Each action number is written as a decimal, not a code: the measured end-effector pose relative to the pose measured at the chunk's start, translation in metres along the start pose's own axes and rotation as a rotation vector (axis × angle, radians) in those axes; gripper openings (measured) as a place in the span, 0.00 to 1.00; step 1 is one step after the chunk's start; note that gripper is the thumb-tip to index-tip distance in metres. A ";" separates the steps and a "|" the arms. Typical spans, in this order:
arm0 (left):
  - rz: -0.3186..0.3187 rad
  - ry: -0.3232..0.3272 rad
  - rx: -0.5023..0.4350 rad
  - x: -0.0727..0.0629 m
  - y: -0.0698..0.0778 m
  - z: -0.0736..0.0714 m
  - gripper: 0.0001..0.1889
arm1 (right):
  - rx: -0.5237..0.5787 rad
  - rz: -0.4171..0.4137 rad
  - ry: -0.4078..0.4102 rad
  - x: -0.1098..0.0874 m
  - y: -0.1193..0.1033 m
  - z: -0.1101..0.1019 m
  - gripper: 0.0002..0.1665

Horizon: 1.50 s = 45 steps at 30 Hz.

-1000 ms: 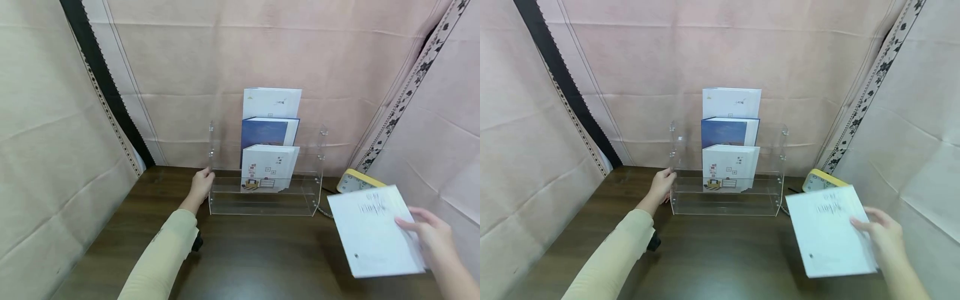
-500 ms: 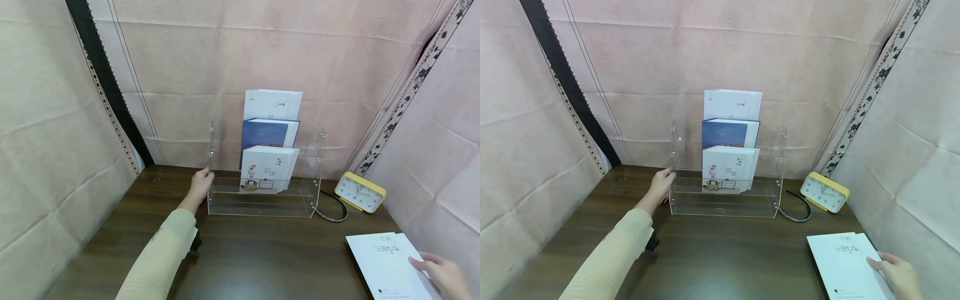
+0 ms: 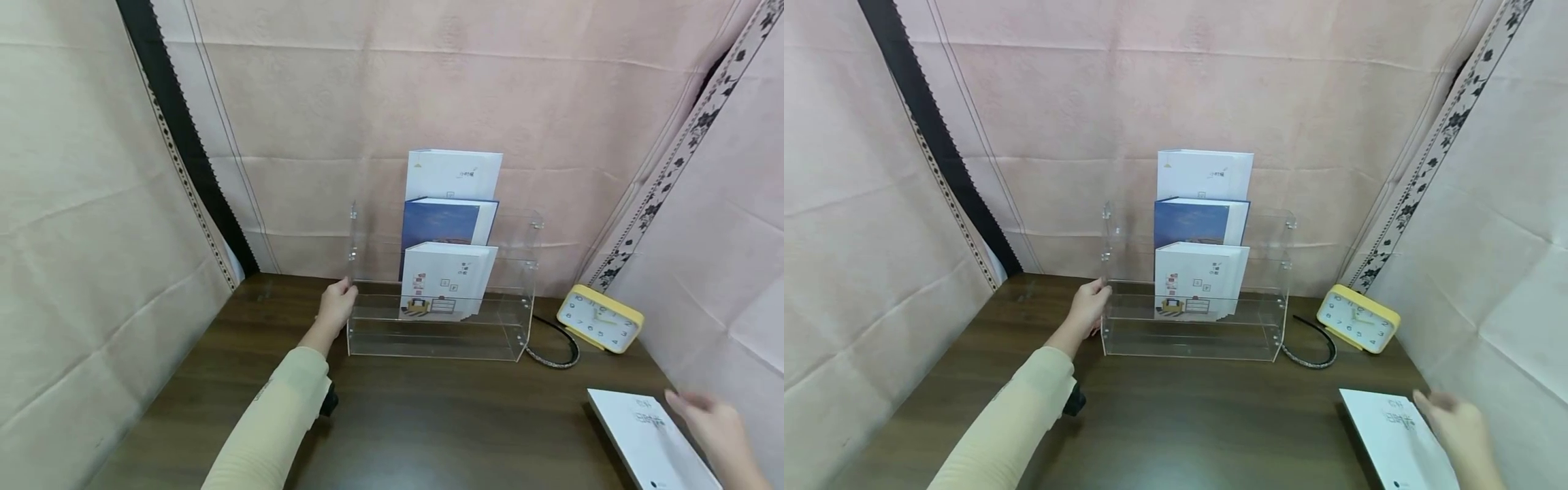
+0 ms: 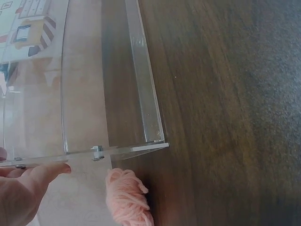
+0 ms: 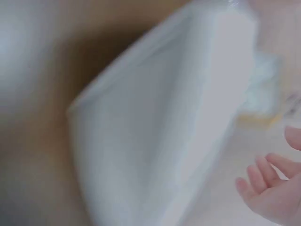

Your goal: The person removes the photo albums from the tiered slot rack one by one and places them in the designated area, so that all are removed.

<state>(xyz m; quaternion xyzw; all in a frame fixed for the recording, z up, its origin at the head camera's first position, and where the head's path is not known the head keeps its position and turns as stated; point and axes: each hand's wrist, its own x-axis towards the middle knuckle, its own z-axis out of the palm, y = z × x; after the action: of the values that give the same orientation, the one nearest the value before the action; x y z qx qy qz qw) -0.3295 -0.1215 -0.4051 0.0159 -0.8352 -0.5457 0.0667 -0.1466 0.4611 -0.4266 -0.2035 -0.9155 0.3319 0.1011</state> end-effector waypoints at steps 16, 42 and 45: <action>0.014 0.023 -0.008 0.000 -0.002 0.004 0.26 | 0.392 -0.560 0.056 0.045 -0.249 0.081 0.27; 0.010 0.052 -0.016 0.002 -0.002 0.004 0.26 | 0.287 -0.794 -0.024 0.035 -0.323 0.155 0.26; 0.018 0.055 -0.017 0.001 -0.002 0.005 0.25 | 0.291 -0.848 -0.056 0.031 -0.337 0.157 0.25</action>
<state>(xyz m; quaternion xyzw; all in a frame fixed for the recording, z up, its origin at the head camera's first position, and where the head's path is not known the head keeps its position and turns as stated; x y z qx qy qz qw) -0.3314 -0.1184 -0.4088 0.0227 -0.8284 -0.5516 0.0946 -0.3280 0.1509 -0.3255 0.2153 -0.8642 0.3916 0.2311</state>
